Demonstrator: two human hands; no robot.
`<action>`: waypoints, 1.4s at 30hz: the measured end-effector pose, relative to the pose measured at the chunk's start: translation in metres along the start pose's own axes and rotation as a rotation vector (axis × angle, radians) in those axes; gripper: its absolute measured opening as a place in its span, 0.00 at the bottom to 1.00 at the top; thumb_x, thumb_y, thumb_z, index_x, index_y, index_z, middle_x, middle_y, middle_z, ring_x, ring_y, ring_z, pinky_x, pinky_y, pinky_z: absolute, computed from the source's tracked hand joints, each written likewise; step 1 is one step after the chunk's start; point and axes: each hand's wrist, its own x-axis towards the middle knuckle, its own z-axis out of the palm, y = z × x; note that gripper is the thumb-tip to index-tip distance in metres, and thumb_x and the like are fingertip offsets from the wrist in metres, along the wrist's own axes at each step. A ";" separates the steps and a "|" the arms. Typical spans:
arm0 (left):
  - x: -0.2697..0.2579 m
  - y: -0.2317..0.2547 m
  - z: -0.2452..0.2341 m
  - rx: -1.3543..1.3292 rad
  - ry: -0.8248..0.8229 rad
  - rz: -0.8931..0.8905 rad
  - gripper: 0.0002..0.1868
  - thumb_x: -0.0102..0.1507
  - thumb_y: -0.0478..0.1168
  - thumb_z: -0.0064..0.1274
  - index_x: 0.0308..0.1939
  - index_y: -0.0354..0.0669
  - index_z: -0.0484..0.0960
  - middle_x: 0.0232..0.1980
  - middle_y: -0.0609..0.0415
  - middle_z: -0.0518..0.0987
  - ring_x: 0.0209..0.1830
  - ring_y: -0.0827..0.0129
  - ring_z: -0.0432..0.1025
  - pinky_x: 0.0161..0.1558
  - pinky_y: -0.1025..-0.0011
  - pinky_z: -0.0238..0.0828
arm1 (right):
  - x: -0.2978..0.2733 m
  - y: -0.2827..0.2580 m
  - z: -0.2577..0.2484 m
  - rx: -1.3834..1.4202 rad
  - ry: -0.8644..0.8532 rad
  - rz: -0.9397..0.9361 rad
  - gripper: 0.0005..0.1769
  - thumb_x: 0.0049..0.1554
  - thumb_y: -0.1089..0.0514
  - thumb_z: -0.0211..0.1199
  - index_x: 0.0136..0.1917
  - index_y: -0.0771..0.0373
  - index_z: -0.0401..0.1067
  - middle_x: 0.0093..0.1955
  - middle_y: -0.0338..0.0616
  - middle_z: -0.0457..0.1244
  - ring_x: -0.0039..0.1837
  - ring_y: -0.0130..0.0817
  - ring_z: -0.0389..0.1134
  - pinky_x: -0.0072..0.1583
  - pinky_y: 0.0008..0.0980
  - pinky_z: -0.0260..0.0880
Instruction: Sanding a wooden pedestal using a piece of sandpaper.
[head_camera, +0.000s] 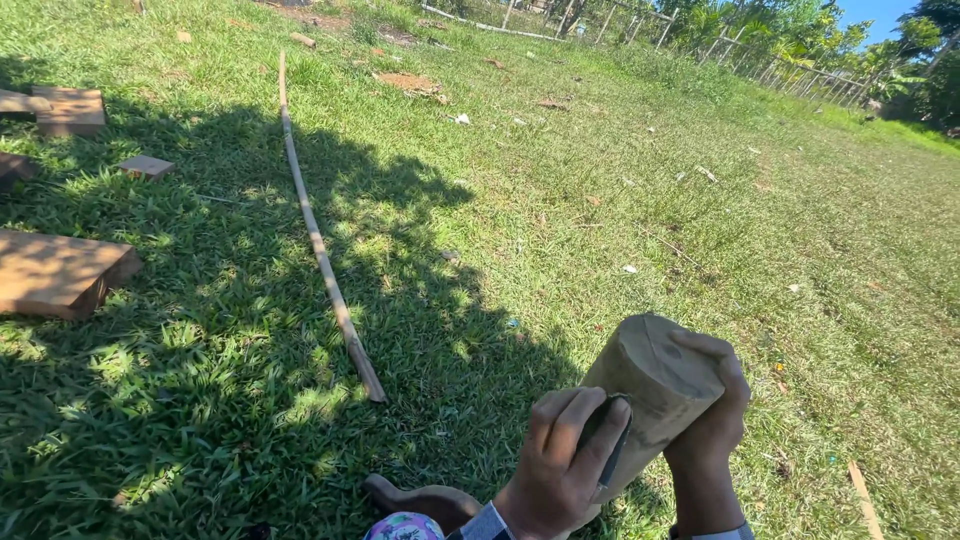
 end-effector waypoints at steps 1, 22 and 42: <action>-0.016 -0.003 0.002 -0.004 -0.004 0.005 0.23 0.69 0.33 0.57 0.69 0.35 0.78 0.67 0.43 0.71 0.67 0.52 0.68 0.67 0.55 0.72 | 0.000 -0.003 0.004 0.002 0.007 -0.003 0.26 0.67 0.39 0.45 0.59 0.64 0.67 0.60 0.51 0.62 0.66 0.44 0.64 0.68 0.44 0.64; -0.088 -0.006 -0.021 0.228 -0.184 0.249 0.18 0.73 0.41 0.58 0.66 0.39 0.80 0.69 0.48 0.69 0.68 0.58 0.68 0.68 0.59 0.71 | -0.008 0.002 0.016 0.062 -0.036 0.028 0.27 0.65 0.40 0.44 0.59 0.66 0.67 0.60 0.53 0.63 0.65 0.45 0.65 0.69 0.44 0.65; -0.180 -0.046 -0.072 0.268 -0.435 0.096 0.22 0.58 0.37 0.55 0.57 0.40 0.83 0.56 0.44 0.75 0.55 0.52 0.70 0.55 0.53 0.72 | -0.085 0.050 -0.039 -0.153 -0.448 0.372 0.63 0.50 0.35 0.64 0.86 0.57 0.34 0.83 0.53 0.48 0.79 0.49 0.55 0.75 0.49 0.53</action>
